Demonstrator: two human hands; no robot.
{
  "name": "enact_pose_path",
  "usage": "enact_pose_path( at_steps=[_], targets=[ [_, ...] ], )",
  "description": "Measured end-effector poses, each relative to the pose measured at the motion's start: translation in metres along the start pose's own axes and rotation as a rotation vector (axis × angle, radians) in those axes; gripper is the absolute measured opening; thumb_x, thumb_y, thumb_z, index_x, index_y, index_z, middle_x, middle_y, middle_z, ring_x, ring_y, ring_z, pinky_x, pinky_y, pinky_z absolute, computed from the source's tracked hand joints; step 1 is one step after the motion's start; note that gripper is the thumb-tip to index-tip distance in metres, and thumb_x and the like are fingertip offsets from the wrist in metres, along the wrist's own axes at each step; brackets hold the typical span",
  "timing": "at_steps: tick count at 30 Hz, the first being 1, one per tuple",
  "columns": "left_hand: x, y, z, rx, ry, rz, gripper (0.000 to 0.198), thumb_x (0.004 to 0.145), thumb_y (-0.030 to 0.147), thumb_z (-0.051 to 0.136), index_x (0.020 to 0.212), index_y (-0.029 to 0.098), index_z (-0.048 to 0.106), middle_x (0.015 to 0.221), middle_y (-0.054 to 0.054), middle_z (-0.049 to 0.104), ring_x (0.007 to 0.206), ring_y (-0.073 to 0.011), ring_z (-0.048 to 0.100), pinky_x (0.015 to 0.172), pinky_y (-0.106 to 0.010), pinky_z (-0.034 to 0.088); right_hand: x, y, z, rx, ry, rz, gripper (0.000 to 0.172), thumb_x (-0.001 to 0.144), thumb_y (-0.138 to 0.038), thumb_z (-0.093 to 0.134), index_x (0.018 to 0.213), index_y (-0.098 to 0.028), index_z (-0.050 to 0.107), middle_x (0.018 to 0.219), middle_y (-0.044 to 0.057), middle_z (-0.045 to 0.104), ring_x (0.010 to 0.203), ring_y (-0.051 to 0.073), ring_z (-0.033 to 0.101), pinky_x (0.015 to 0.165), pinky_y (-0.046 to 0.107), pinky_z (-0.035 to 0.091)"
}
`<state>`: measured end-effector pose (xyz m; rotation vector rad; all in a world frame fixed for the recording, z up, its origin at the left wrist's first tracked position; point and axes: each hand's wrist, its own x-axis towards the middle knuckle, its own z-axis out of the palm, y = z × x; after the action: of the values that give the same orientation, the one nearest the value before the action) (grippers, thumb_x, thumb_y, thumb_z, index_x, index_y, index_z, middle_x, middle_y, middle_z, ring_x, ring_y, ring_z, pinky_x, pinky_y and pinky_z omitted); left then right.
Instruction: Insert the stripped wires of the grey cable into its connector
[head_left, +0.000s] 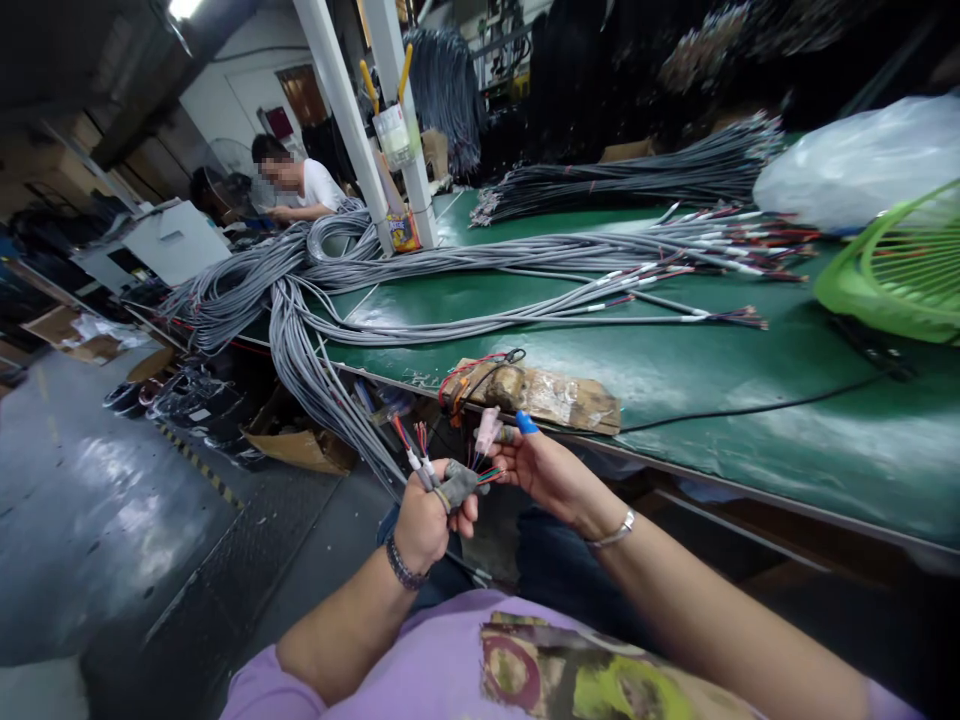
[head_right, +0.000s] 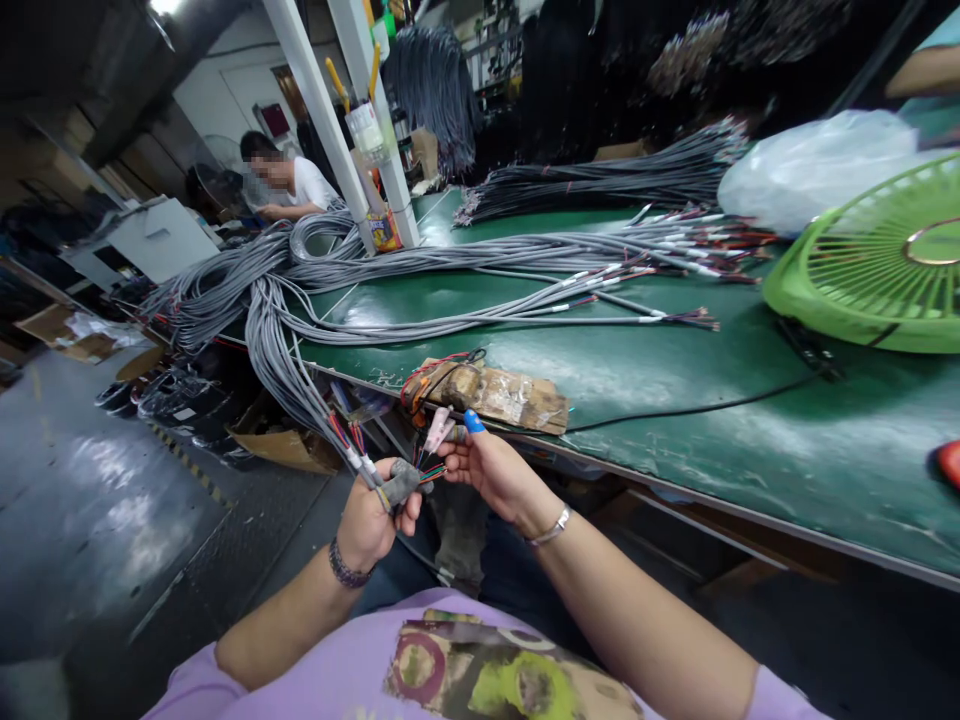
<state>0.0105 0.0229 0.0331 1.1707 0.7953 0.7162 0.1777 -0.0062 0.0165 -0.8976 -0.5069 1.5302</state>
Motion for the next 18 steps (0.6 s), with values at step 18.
enact_pose_path(
  at_steps=[18],
  targets=[
    [-0.008, -0.005, -0.010, 0.011, -0.002, -0.024, 0.039, 0.071, 0.046, 0.068, 0.055, 0.013, 0.055, 0.044, -0.001, 0.056, 0.030, -0.0061, 0.045, 0.032, -0.016, 0.023, 0.074, -0.133, -0.051, -1.725, 0.230, -0.556, 0.031, 0.072, -0.009, 0.054, 0.096, -0.021, 0.070, 0.100, 0.007, 0.066, 0.085, 0.021, 0.057, 0.075, 0.030, 0.040]
  ],
)
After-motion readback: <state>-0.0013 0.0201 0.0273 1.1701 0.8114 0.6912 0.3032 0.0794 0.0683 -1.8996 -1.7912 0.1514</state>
